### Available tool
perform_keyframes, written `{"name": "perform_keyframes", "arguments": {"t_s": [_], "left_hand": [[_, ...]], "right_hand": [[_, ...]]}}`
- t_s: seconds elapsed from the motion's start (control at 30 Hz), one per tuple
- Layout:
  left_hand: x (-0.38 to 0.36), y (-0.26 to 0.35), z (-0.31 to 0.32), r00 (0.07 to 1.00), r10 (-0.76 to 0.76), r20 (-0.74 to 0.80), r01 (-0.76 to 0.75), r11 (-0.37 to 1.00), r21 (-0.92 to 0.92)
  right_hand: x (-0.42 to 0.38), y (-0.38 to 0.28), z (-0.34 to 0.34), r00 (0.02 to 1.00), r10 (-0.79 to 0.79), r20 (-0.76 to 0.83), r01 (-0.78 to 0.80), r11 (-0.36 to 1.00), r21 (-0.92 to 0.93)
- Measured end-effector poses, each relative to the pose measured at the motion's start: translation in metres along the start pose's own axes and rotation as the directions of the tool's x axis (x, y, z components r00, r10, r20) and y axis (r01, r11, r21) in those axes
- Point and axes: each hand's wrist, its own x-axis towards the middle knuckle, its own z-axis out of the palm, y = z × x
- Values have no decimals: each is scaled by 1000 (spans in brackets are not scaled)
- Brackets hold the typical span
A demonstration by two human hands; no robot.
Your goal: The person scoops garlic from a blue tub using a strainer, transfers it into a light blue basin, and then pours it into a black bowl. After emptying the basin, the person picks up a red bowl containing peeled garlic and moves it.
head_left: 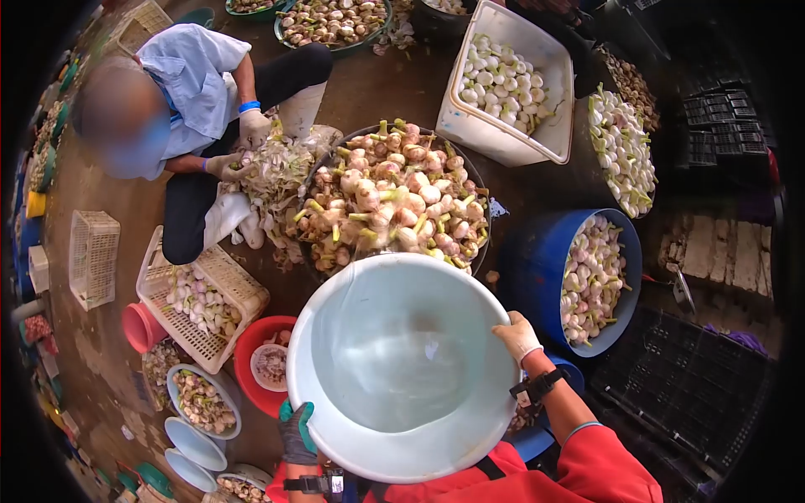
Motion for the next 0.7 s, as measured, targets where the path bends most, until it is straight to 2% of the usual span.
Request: {"name": "perform_keyframes", "arguments": {"t_s": [0.13, 0.3, 0.37, 0.43, 0.7], "left_hand": [[6, -5, -2, 1000, -11, 13, 10, 999, 46], [8, -2, 0, 999, -11, 32, 9, 997, 70], [9, 1, 2, 999, -13, 37, 9, 996, 93], [7, 4, 6, 999, -36, 34, 34, 998, 51], [8, 7, 7, 996, -59, 67, 54, 995, 79]], "right_hand": [[3, 10, 1, 999, 32, -6, -32, 999, -32], [10, 32, 5, 999, -28, -16, 27, 999, -32], [8, 34, 5, 1000, 12, -12, -12, 1000, -27], [5, 34, 3, 999, 42, -7, -42, 999, -28], [1, 37, 3, 999, 19, -48, -23, 996, -83]]}}
